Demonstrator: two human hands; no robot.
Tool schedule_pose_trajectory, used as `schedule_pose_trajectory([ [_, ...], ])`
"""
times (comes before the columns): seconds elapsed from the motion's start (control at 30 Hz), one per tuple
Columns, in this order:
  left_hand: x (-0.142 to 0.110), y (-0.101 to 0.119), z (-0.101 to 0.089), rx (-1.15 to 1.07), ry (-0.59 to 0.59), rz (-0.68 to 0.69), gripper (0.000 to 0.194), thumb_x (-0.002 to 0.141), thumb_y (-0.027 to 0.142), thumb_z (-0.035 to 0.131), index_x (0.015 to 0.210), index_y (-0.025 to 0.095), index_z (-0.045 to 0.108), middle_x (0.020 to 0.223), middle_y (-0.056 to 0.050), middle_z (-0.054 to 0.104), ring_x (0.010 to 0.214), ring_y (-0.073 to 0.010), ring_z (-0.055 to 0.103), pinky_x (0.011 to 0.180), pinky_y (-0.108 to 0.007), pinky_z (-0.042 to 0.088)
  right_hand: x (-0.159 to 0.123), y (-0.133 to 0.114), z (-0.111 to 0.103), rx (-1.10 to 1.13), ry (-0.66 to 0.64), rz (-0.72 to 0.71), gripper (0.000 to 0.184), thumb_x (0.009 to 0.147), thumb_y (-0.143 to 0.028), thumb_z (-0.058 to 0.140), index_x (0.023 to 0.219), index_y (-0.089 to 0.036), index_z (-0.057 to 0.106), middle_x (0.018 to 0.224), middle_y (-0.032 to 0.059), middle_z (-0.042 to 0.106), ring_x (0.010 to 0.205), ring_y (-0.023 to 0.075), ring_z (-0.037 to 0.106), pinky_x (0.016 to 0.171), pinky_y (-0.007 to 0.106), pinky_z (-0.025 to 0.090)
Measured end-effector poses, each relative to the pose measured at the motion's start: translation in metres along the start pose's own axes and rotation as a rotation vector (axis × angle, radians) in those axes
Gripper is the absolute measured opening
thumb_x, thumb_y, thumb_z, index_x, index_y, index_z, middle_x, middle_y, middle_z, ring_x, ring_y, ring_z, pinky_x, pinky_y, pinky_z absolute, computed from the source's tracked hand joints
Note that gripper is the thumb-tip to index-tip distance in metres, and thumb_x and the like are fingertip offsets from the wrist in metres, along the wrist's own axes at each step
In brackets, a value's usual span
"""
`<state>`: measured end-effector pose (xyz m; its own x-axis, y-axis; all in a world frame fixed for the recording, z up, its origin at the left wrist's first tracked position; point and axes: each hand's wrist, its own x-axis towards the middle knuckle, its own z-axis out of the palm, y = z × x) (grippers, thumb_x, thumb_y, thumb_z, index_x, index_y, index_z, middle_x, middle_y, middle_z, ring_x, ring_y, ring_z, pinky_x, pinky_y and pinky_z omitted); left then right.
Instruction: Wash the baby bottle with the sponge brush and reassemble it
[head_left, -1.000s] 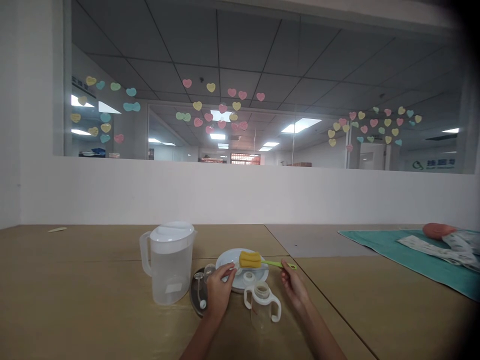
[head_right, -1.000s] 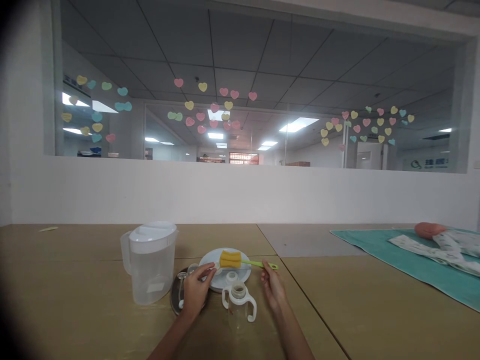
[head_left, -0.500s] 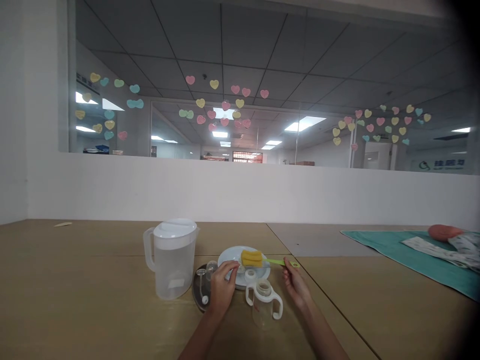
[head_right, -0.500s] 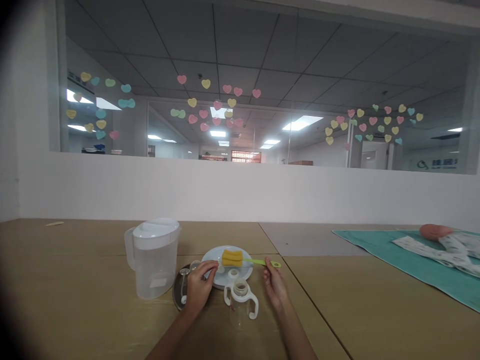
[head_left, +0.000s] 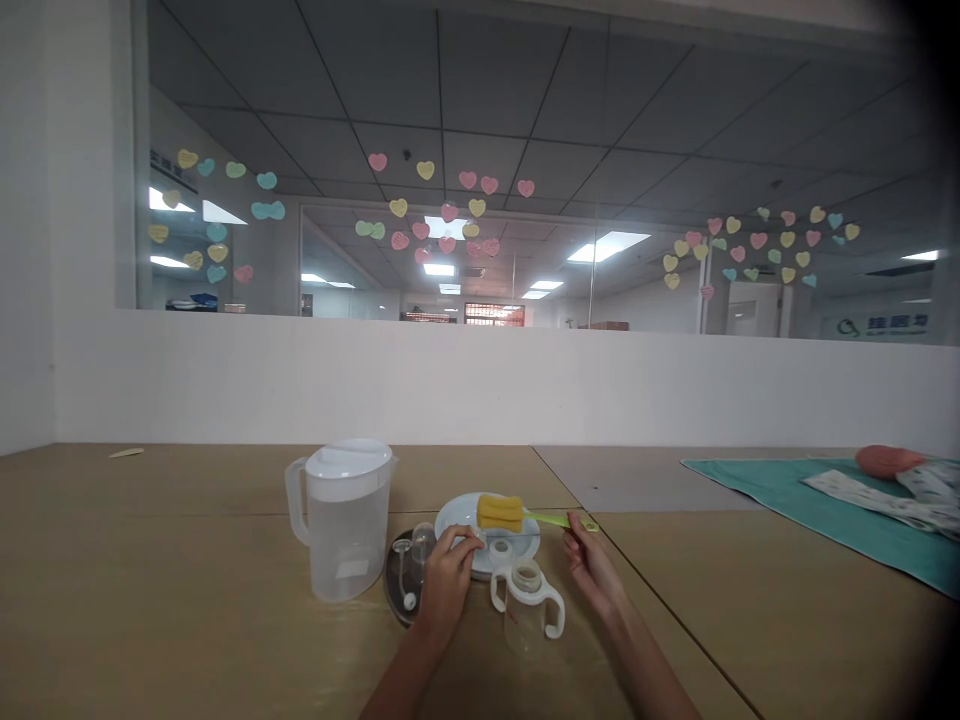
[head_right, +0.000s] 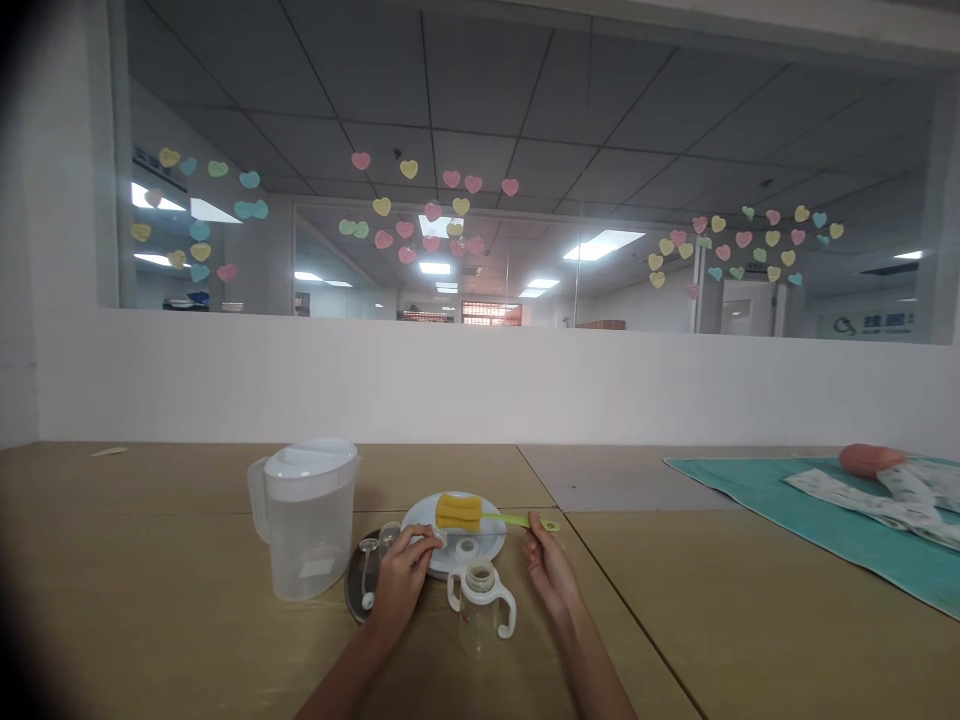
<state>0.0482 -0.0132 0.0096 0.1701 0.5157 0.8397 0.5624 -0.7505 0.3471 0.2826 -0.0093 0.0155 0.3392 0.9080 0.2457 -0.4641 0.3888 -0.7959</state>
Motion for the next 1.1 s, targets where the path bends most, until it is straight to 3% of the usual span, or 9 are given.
schedule_pose_trajectory([
  [0.1, 0.000, 0.000, -0.002, 0.052, 0.001, 0.017, 0.029, 0.085, 0.012, 0.043, 0.089, 0.024, 0.069, 0.096, -0.004, 0.062, 0.095, -0.0187, 0.059, 0.086, -0.034, 0.049, -0.004, 0.001, 0.004, 0.011, -0.053, 0.079, 0.037, 0.049, -0.040, 0.083, 0.065, -0.017, 0.059, 0.046, -0.0091, 0.040, 0.040, 0.0040, 0.033, 0.034, 0.016, 0.027],
  [0.23, 0.000, 0.000, -0.005, 0.081, -0.045, 0.054, 0.033, 0.085, 0.009, 0.041, 0.091, 0.025, 0.069, 0.092, -0.004, 0.062, 0.091, -0.0181, 0.058, 0.082, -0.033, 0.049, -0.002, 0.004, 0.003, -0.089, 0.130, -0.058, 0.037, 0.049, -0.039, 0.083, 0.068, -0.016, 0.062, 0.047, -0.0073, 0.048, 0.042, 0.0060, 0.038, 0.039, 0.019, 0.032],
  [0.33, 0.000, -0.001, -0.005, 0.086, -0.054, 0.056, 0.034, 0.085, 0.009, 0.039, 0.091, 0.024, 0.069, 0.093, -0.005, 0.061, 0.092, -0.0185, 0.057, 0.083, -0.033, 0.048, 0.003, 0.001, -0.004, -0.016, 0.250, -0.138, 0.038, 0.047, -0.038, 0.083, 0.071, -0.017, 0.063, 0.055, -0.0063, 0.054, 0.045, 0.0060, 0.040, 0.041, 0.019, 0.033],
  [0.47, -0.001, -0.004, -0.004, 0.092, -0.057, 0.070, 0.036, 0.084, 0.007, 0.038, 0.091, 0.024, 0.069, 0.093, -0.005, 0.061, 0.092, -0.0185, 0.057, 0.084, -0.033, 0.047, 0.004, -0.006, -0.009, 0.104, 0.120, -0.072, 0.034, 0.051, -0.039, 0.082, 0.068, -0.018, 0.062, 0.055, -0.0077, 0.048, 0.044, 0.0041, 0.036, 0.038, 0.017, 0.029],
  [0.57, -0.002, -0.006, -0.003, 0.095, -0.052, 0.077, 0.036, 0.084, 0.006, 0.039, 0.092, 0.025, 0.069, 0.094, -0.005, 0.061, 0.094, -0.0185, 0.057, 0.085, -0.034, 0.047, -0.001, -0.005, -0.003, 0.030, -0.028, 0.036, 0.036, 0.053, -0.042, 0.082, 0.071, -0.016, 0.065, 0.047, -0.0087, 0.041, 0.041, 0.0045, 0.032, 0.037, 0.018, 0.025],
  [0.7, -0.002, -0.007, -0.004, 0.090, -0.053, 0.071, 0.036, 0.085, 0.008, 0.039, 0.095, 0.025, 0.069, 0.094, -0.005, 0.062, 0.093, -0.0187, 0.057, 0.084, -0.033, 0.048, -0.004, 0.000, 0.004, -0.115, 0.058, 0.010, 0.040, 0.047, -0.039, 0.084, 0.073, -0.014, 0.067, 0.045, -0.0076, 0.046, 0.042, 0.0057, 0.035, 0.039, 0.019, 0.029],
  [0.83, -0.001, -0.008, -0.004, 0.097, -0.022, 0.074, 0.034, 0.085, 0.010, 0.041, 0.094, 0.025, 0.069, 0.093, -0.005, 0.063, 0.092, -0.0184, 0.058, 0.084, -0.032, 0.048, 0.000, -0.003, -0.001, -0.055, 0.211, -0.064, 0.038, 0.045, -0.036, 0.084, 0.071, -0.017, 0.066, 0.047, -0.0080, 0.047, 0.044, 0.0058, 0.037, 0.039, 0.019, 0.030],
  [0.97, -0.002, -0.011, -0.003, 0.105, 0.041, 0.099, 0.032, 0.086, 0.011, 0.042, 0.094, 0.026, 0.070, 0.092, -0.004, 0.063, 0.091, -0.0175, 0.059, 0.084, -0.031, 0.049, 0.001, -0.008, -0.006, 0.048, 0.082, -0.050, 0.034, 0.047, -0.038, 0.083, 0.067, -0.018, 0.064, 0.051, -0.0081, 0.045, 0.042, 0.0041, 0.033, 0.037, 0.017, 0.028],
  [1.1, -0.002, -0.011, -0.004, 0.098, 0.087, 0.136, 0.030, 0.087, 0.012, 0.043, 0.095, 0.025, 0.069, 0.092, -0.003, 0.063, 0.091, -0.0166, 0.060, 0.086, -0.031, 0.049, -0.003, -0.005, 0.000, -0.070, -0.001, 0.039, 0.036, 0.048, -0.039, 0.083, 0.068, -0.016, 0.065, 0.045, -0.0083, 0.043, 0.041, 0.0049, 0.033, 0.038, 0.019, 0.028],
])
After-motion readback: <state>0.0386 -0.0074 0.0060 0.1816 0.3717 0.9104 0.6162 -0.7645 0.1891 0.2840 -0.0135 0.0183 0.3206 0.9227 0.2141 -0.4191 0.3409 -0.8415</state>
